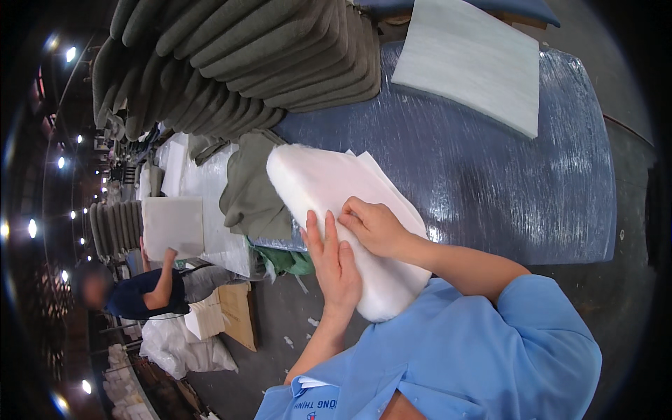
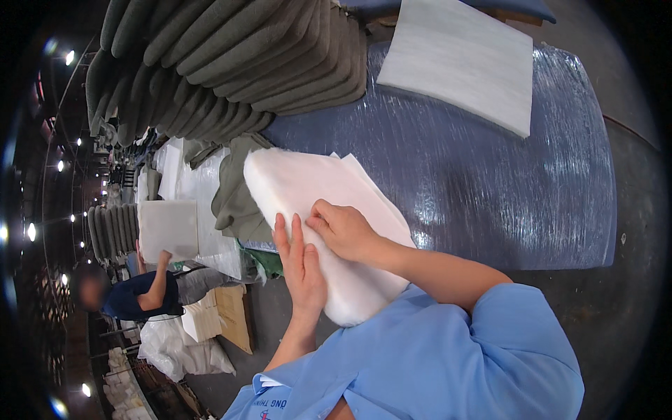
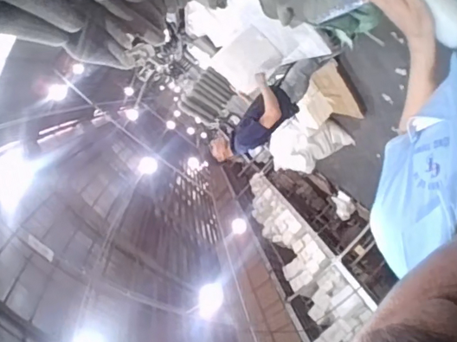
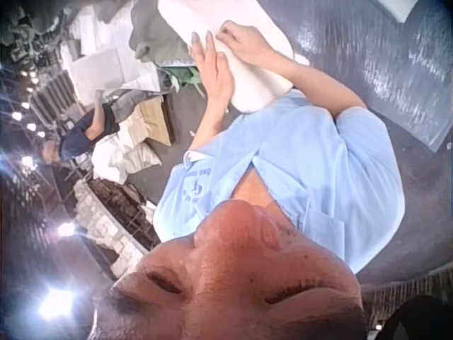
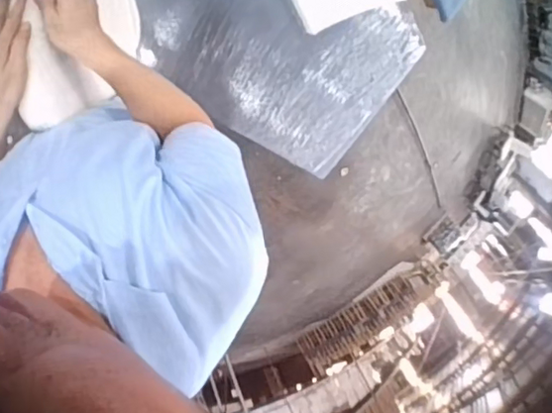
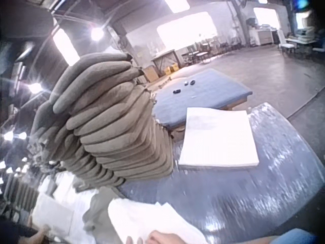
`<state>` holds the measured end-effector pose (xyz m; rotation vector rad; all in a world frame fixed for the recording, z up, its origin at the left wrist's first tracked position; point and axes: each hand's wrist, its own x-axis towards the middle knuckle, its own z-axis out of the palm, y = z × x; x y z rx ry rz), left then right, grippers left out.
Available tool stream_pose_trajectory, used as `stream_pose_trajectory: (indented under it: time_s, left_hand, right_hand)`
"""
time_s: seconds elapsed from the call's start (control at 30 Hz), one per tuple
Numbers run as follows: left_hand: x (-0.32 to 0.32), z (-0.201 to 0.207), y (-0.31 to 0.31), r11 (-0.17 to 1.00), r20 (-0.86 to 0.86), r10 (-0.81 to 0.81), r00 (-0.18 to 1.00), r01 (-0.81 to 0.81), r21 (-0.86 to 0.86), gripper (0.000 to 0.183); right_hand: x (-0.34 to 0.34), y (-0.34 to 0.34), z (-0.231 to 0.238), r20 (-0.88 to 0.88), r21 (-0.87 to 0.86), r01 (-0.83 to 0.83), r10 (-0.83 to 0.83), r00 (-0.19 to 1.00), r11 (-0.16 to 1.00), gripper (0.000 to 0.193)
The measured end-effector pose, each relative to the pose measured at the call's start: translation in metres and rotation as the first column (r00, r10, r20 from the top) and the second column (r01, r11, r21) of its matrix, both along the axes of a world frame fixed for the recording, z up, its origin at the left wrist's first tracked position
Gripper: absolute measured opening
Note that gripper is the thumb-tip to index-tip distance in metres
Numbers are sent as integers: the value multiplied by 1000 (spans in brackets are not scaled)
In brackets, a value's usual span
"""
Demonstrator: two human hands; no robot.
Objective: The person rolls a white foam pad and inserts it into a green fabric pillowcase. The person then picks up the stuffed pillow and places it on a stack of finished pillows.
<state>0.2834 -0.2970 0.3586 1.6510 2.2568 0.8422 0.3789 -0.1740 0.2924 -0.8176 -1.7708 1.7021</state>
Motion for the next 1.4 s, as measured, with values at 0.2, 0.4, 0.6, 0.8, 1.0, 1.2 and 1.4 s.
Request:
stream_pose_trajectory:
  time_s: [0.2,0.4,0.6,0.8,1.0,1.2,1.4]
  left_hand:
    - [-6,12,4,1000,134,4,991,-5,8,53]
    - [-62,-5,25,949,405,163,900,-255,184,59]
    - [-66,-14,46,979,294,148,944,-182,90,69]
    - [-71,-11,57,977,310,111,944,-162,142,66]
    - [-110,-22,81,980,-114,102,988,-80,184,49]
    - [-99,-17,101,982,21,170,985,-171,86,42]
    - [-106,-1,112,961,117,246,962,-258,103,45]
  right_hand:
    - [-9,25,-37,209,91,77,-95,973,993,23]
    - [-16,23,-14,7,-41,144,-144,990,989,24]
    - [-37,29,13,102,55,25,-31,994,998,27]
    - [-54,57,-42,322,190,90,-148,935,978,24]
    - [-65,72,-26,-19,107,188,-187,982,976,19]
    - [-89,75,9,-9,145,60,-59,998,988,27]
    - [-97,74,-1,1,80,19,-19,1000,997,28]
